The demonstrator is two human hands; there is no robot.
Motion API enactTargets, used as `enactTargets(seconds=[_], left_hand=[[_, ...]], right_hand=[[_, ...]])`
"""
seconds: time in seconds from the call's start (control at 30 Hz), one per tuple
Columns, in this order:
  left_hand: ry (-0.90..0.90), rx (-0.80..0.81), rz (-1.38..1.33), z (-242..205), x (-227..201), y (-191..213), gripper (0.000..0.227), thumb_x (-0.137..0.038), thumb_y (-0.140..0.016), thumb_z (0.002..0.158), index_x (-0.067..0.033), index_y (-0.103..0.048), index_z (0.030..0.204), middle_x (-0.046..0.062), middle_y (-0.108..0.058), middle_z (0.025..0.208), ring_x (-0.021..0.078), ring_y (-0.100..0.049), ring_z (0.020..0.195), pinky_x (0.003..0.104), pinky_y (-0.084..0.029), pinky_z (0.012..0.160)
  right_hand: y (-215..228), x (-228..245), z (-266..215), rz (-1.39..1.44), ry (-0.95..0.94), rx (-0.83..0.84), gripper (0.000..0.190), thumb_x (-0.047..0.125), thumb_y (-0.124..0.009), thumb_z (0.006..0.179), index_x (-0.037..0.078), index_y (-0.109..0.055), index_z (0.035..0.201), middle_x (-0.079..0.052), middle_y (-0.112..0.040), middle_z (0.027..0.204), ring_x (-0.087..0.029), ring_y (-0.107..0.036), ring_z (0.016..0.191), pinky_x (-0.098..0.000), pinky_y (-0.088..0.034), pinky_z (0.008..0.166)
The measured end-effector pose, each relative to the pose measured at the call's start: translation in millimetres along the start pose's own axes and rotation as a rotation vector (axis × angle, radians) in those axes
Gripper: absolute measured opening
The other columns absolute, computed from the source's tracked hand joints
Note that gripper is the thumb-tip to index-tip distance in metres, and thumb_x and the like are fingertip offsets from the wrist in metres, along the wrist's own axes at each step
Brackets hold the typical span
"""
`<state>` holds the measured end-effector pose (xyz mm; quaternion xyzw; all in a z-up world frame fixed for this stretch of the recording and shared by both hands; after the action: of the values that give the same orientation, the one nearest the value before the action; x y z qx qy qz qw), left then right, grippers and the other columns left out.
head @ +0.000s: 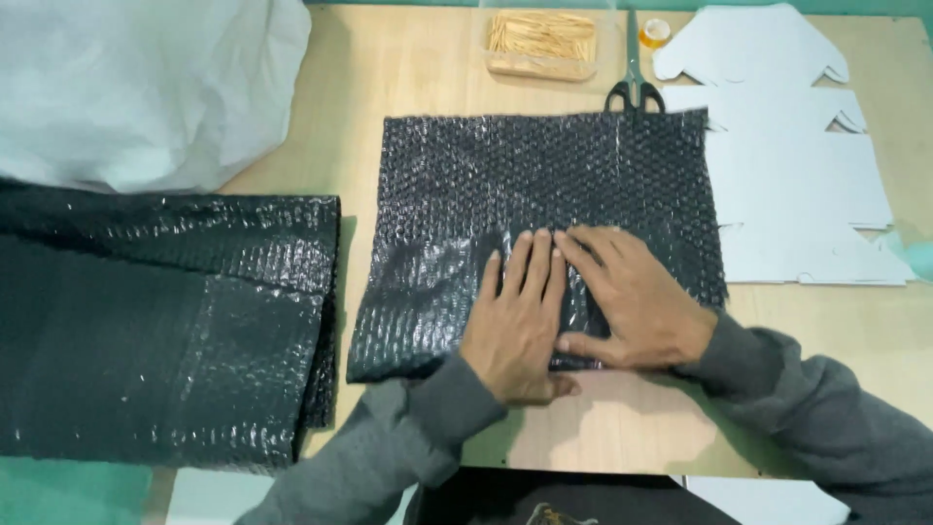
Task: The person wraps a small white rectangular object in black bubble wrap, folds the edges, and secures the package with yellow tape. They use scissors to cut the tape and smooth the edges to ensure the package is sealed.
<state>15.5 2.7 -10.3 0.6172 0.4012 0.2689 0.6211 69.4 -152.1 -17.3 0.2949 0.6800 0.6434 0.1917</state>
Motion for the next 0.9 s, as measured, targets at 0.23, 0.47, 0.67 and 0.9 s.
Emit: enactTargets(seconds=[0.23, 0.47, 0.67, 0.9], left_hand=[[-0.003, -0.009, -0.037, -4, -3, -3, 0.150, -0.084, -0.079, 0.060, 0.0091, -0.014, 0.158, 0.040, -0.012, 0.162, 0.0568, -0.009, 0.151, 0.073, -0.007, 0.117], [0.121, -0.267, 0.217, -3, -13, -31, 0.165, -0.109, -0.061, 0.045, 0.0058, -0.020, 0.157, 0.030, -0.015, 0.166, 0.0458, -0.017, 0.155, 0.060, -0.013, 0.127], [0.076, -0.293, 0.228, -5, -11, -30, 0.167, -0.113, -0.056, 0.049, 0.0051, -0.014, 0.159, 0.031, -0.012, 0.166, 0.0471, -0.015, 0.155, 0.058, -0.014, 0.129], [0.111, -0.357, 0.066, 4, -9, -21, 0.148, -0.106, -0.018, 0.059, 0.0055, -0.029, 0.155, 0.028, -0.030, 0.161, 0.0448, -0.026, 0.151, 0.057, -0.014, 0.127]], right_hand=[[5, -97, 71, 0.289, 0.029, -0.264, 0.049, 0.036, -0.054, 0.102, -0.003, -0.068, 0.127, -0.028, -0.070, 0.117, -0.045, -0.063, 0.121, -0.0564, -0.044, 0.107], [-16, -175, 173, 0.046, -0.310, 0.035, 0.055, 0.040, -0.068, 0.094, 0.010, -0.061, 0.139, -0.016, -0.072, 0.125, -0.037, -0.062, 0.120, -0.0625, -0.028, 0.108], [22, -146, 128, 0.025, -0.059, -0.047, 0.025, 0.029, -0.068, 0.099, 0.005, -0.070, 0.107, -0.012, -0.073, 0.096, -0.029, -0.067, 0.086, -0.0467, -0.051, 0.078], [72, -29, 23, -0.301, 0.384, -0.531, 0.016, 0.012, -0.078, 0.098, 0.000, -0.073, 0.106, -0.016, -0.075, 0.082, -0.025, -0.072, 0.064, -0.0327, -0.060, 0.048]])
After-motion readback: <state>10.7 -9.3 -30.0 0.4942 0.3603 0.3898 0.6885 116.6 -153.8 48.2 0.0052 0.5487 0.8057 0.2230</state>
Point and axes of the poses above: each hand's wrist, its own z-axis towards the middle knuckle, its own y-axis out of the back of the hand, x = y × z, the point moved 3 cm from there along z, towards the middle knuckle
